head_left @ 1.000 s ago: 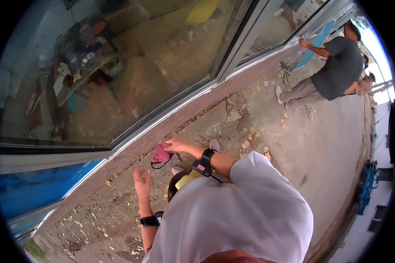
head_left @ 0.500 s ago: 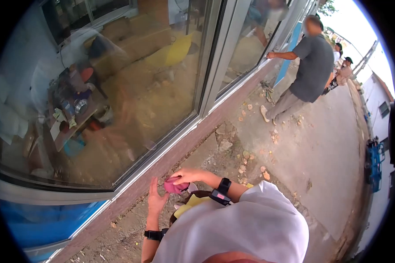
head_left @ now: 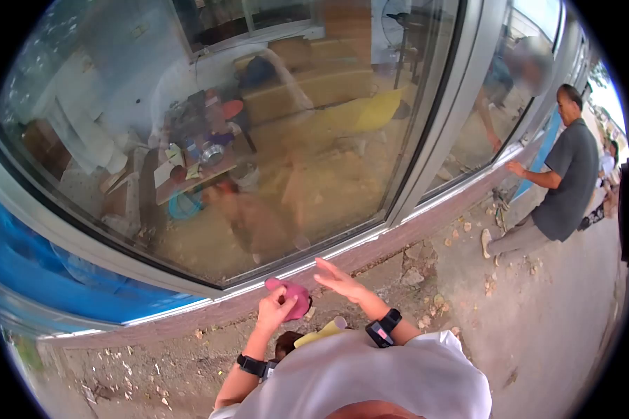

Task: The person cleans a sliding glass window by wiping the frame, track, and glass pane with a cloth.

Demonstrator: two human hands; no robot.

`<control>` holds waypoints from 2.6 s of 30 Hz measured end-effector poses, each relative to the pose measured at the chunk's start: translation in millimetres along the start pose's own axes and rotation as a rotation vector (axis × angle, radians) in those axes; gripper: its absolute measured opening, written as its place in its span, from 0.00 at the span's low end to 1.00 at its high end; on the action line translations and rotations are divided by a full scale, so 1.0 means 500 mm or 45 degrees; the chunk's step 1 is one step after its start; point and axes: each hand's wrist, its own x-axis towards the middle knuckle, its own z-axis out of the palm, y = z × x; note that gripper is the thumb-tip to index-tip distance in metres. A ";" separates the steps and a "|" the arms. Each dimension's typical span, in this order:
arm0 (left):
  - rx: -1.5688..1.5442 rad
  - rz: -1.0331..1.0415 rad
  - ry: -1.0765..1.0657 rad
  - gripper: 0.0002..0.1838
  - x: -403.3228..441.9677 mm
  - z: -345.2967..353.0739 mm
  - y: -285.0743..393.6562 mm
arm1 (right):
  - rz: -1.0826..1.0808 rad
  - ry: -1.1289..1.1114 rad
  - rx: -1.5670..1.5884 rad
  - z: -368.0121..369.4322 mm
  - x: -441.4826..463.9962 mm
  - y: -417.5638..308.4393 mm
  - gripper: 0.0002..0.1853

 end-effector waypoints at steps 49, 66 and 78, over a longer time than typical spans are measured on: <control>1.443 1.043 1.532 0.27 0.019 -0.609 0.096 | -1.341 2.069 -1.094 -0.545 0.250 -0.742 0.23; 1.470 1.115 1.448 0.28 0.027 -0.614 0.095 | -2.253 1.299 -1.348 0.166 0.264 -1.222 0.19; 1.495 1.083 1.598 0.24 0.037 -0.615 0.086 | -1.991 1.558 -1.320 -0.193 0.224 -1.319 0.26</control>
